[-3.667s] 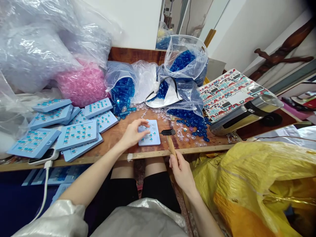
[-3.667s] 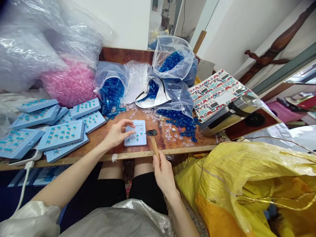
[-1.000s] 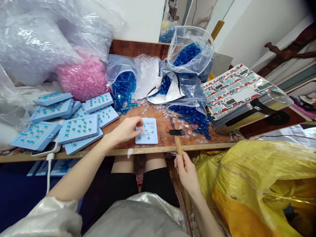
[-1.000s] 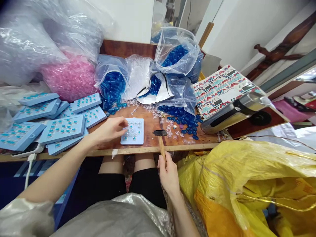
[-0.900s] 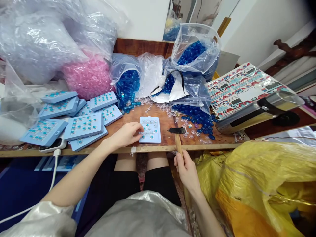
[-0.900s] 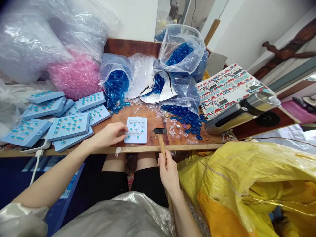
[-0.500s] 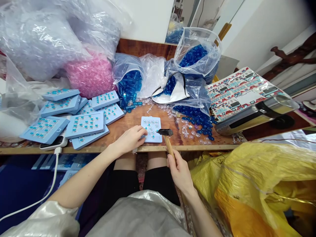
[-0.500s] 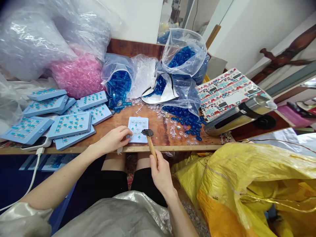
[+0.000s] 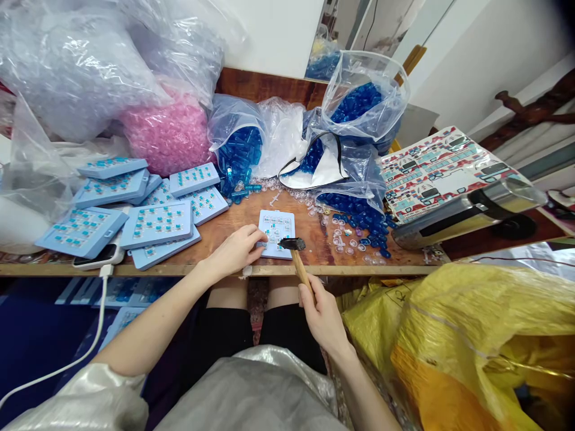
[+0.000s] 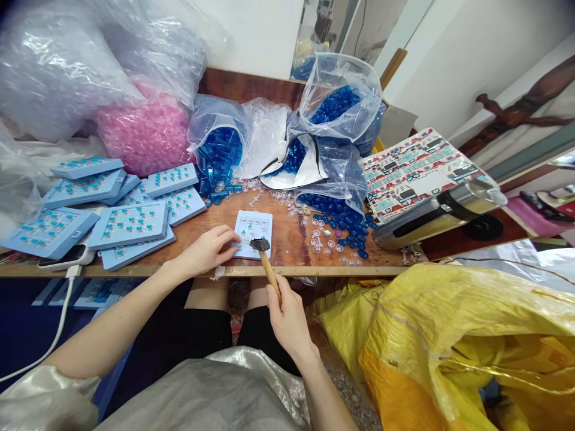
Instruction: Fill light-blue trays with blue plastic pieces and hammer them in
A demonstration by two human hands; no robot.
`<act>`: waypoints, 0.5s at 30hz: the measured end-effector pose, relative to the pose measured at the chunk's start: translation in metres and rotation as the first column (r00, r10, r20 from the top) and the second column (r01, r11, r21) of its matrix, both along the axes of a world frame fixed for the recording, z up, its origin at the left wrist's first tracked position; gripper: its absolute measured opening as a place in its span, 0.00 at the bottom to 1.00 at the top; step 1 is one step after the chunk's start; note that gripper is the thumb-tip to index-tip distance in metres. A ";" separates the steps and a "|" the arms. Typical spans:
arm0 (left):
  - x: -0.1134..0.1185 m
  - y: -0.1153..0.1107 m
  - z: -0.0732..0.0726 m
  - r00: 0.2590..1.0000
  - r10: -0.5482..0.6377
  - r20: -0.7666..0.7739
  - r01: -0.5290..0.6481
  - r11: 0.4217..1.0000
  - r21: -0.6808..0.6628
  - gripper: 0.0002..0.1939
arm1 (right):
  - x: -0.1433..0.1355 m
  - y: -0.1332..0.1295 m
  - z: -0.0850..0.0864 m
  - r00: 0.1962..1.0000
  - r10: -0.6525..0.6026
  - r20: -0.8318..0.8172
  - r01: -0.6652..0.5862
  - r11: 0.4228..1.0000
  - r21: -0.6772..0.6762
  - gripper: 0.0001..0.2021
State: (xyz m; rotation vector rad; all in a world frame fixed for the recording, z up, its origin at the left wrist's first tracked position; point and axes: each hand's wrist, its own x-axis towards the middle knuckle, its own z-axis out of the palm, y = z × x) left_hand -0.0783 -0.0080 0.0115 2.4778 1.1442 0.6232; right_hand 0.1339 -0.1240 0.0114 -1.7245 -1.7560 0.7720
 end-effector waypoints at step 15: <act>0.002 0.005 0.000 0.994 0.068 0.083 -0.056 0.988 -0.142 0.04 | -0.011 0.015 0.013 0.986 0.134 0.099 -0.135 0.991 -0.001 0.16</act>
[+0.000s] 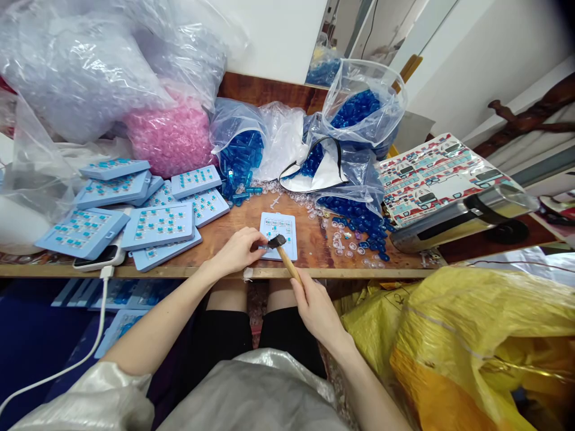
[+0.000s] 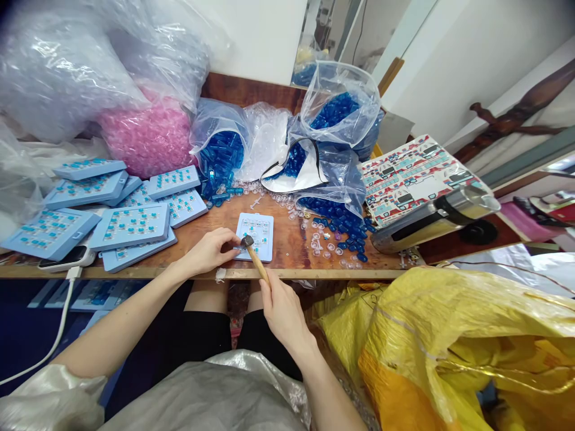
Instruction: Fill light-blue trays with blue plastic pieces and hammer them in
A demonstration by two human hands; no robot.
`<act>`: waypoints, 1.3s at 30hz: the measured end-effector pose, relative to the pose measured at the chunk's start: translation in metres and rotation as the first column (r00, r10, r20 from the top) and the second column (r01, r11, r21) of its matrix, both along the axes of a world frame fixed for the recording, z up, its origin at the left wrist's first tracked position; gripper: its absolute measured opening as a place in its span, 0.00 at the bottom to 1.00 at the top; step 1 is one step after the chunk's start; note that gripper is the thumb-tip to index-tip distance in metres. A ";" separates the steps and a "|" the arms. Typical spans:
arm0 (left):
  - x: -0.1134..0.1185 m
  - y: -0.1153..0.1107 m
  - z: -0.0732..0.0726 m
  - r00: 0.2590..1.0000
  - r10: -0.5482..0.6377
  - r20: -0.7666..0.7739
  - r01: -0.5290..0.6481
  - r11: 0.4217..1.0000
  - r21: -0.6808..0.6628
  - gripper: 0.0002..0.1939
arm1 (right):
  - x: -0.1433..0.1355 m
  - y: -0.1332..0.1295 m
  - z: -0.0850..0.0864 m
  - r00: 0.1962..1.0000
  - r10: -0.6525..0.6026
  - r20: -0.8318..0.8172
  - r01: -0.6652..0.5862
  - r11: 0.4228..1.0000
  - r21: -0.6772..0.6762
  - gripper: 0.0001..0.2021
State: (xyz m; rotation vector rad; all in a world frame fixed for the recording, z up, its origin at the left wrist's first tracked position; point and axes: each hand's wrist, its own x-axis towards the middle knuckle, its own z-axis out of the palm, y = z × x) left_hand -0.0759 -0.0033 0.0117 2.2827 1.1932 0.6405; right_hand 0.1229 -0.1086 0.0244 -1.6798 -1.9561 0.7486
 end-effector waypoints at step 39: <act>0.018 0.049 -0.008 0.999 0.033 0.011 -0.035 0.987 0.155 0.07 | 0.038 -0.002 -0.023 0.947 -0.288 -0.144 0.287 0.957 -0.027 0.19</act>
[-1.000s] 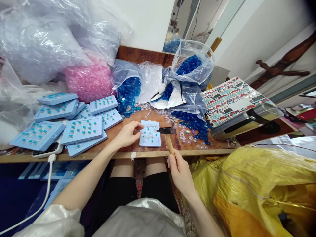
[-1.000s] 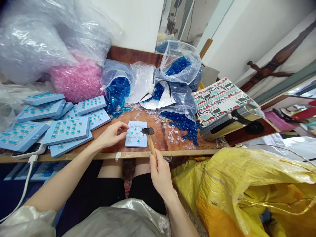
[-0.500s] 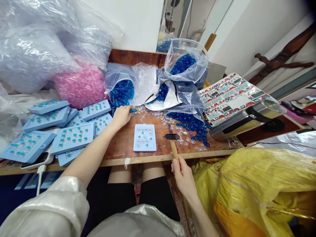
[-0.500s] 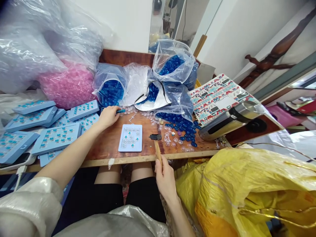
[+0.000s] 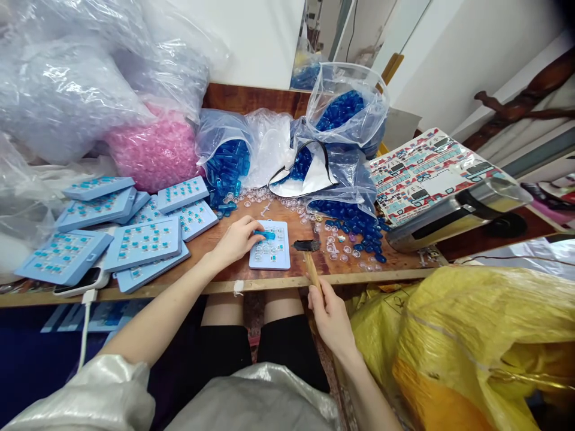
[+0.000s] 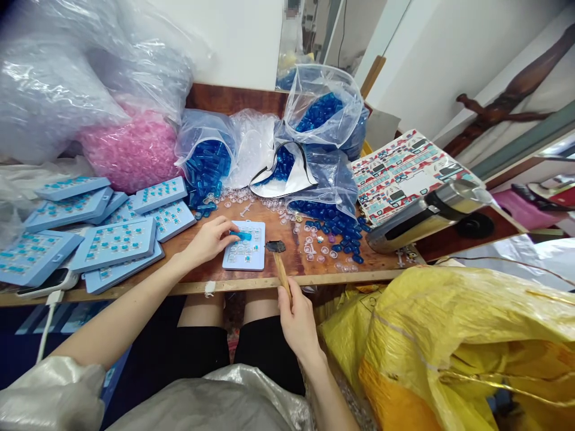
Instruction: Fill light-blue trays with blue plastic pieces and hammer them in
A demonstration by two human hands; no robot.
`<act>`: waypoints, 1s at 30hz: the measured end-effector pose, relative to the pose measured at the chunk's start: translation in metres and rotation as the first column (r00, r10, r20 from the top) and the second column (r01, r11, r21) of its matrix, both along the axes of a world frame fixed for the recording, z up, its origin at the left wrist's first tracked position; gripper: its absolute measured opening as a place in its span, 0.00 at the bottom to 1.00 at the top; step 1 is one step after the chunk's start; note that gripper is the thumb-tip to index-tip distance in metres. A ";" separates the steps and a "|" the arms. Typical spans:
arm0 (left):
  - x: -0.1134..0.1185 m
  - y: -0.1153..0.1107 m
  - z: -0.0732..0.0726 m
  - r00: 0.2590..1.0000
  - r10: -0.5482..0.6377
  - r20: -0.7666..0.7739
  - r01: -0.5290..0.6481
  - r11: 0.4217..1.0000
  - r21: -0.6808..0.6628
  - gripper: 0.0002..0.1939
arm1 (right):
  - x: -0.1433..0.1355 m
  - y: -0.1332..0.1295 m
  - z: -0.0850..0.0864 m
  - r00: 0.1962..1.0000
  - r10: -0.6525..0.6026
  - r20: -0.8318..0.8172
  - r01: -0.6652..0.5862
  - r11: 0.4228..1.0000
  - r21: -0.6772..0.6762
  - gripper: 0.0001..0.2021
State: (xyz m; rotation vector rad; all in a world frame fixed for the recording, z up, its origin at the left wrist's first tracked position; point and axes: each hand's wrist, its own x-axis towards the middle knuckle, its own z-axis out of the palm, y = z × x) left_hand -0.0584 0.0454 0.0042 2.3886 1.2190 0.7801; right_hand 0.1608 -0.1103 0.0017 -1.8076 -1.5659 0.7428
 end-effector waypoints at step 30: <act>0.004 0.009 -0.004 0.994 -0.113 -0.002 0.113 0.994 0.002 0.08 | -0.018 0.029 0.025 0.994 0.020 0.105 -0.030 0.996 0.090 0.18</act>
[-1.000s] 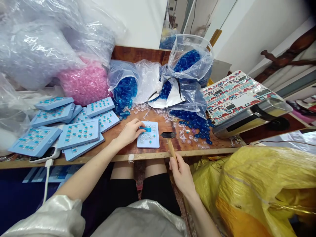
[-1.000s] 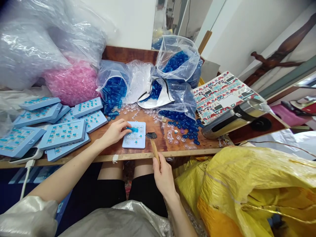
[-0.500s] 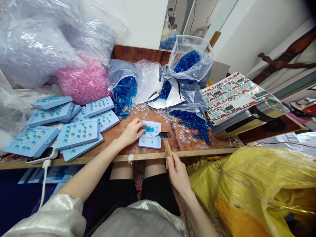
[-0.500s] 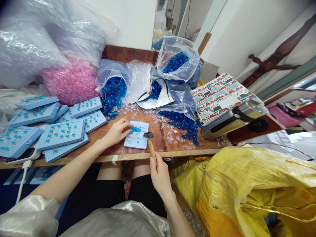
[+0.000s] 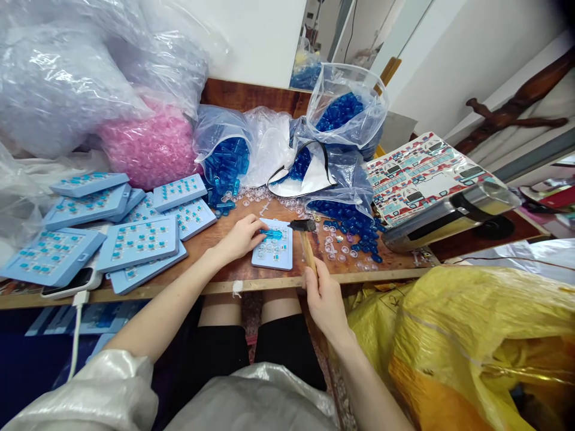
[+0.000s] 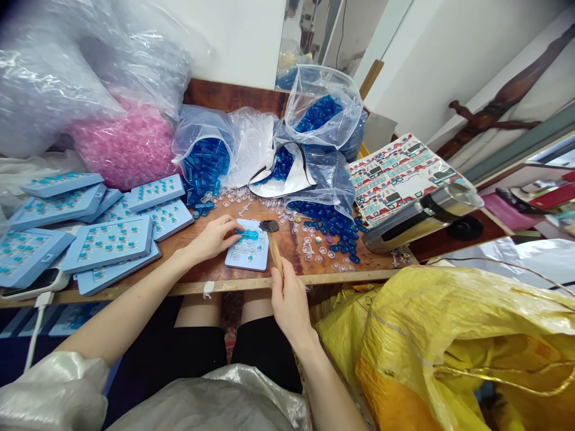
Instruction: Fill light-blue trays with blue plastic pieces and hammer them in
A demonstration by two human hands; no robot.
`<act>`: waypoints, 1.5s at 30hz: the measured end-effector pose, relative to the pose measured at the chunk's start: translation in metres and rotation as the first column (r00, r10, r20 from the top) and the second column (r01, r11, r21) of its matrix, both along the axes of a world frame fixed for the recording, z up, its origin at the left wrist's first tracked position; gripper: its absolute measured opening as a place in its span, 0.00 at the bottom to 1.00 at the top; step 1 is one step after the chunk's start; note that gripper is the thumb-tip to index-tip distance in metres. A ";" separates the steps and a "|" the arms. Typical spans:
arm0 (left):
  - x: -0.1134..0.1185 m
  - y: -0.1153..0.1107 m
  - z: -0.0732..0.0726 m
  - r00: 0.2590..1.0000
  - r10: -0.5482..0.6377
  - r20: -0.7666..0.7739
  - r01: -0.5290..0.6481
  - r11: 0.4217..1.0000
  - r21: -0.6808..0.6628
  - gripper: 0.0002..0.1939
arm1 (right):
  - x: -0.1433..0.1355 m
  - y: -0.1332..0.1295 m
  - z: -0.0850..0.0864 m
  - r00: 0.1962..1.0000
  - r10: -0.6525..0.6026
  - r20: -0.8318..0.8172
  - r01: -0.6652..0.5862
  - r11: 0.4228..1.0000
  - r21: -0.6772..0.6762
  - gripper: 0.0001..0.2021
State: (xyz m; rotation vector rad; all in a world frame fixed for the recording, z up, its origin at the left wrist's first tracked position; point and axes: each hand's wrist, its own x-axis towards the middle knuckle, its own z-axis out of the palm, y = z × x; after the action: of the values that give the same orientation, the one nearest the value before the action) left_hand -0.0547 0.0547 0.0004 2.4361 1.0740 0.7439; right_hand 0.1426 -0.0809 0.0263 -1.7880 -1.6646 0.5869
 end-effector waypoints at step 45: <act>0.012 -0.057 0.004 0.997 -0.076 -0.027 0.079 0.991 0.106 0.07 | 0.018 -0.033 -0.011 0.998 -0.024 -0.065 0.019 0.997 -0.069 0.19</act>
State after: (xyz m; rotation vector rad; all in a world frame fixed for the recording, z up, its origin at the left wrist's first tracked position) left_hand -0.0429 -0.0018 0.0046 2.5666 0.9648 0.7682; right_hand 0.1603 -0.1140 0.0157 -1.8127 -1.5964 0.6934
